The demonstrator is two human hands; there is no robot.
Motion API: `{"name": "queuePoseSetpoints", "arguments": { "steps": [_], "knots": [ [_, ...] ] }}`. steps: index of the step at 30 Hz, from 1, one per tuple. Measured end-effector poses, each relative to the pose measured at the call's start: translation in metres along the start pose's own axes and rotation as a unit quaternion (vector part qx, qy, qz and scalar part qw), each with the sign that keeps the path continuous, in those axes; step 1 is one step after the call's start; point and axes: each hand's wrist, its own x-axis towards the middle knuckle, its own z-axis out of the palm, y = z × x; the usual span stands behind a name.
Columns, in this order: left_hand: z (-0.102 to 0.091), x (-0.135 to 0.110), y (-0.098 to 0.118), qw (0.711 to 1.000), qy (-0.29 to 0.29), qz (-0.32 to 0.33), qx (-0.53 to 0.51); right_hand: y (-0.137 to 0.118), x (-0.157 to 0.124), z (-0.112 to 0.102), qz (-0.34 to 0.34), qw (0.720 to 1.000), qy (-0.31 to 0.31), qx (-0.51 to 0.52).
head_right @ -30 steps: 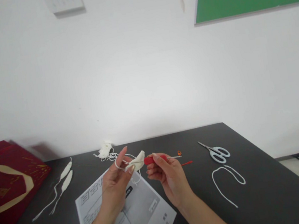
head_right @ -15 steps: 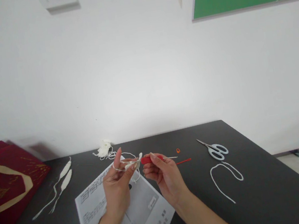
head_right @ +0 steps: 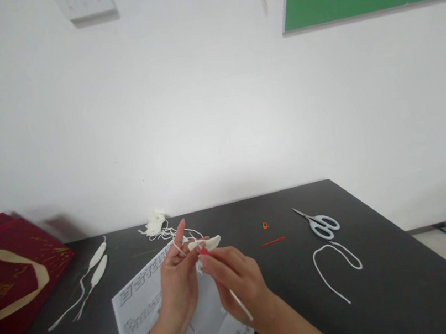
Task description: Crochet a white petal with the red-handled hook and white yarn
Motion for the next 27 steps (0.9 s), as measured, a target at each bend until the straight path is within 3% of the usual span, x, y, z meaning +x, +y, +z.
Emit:
{"name": "queuePoseSetpoints", "arguments": {
  "steps": [1, 3, 7, 10, 16, 27],
  "knots": [
    [-0.001, 0.001, 0.003, 0.999, -0.014, -0.033, -0.027, 0.001, -0.001, -0.001, -0.042, 0.999, -0.013, -0.013],
    [-0.002, 0.004, 0.009, 0.994, -0.044, -0.085, -0.057, 0.002, 0.000, -0.002, -0.043, 0.999, -0.011, -0.003],
    [-0.007, 0.008, 0.020, 0.988, -0.082, -0.106, -0.073, 0.000, 0.010, -0.004, 0.095, 0.989, 0.037, 0.108],
    [-0.010, 0.010, 0.025, 0.987, -0.104, -0.097, -0.078, -0.003, 0.015, -0.005, 0.146, 0.971, 0.052, 0.184],
    [-0.014, 0.011, 0.028, 0.986, -0.123, -0.085, -0.076, -0.002, 0.014, -0.012, 0.121, 0.975, 0.031, 0.185],
    [-0.019, 0.016, 0.037, 0.992, -0.104, -0.058, -0.032, -0.007, 0.019, -0.023, 0.090, 0.984, 0.019, 0.153]
  ]
}}
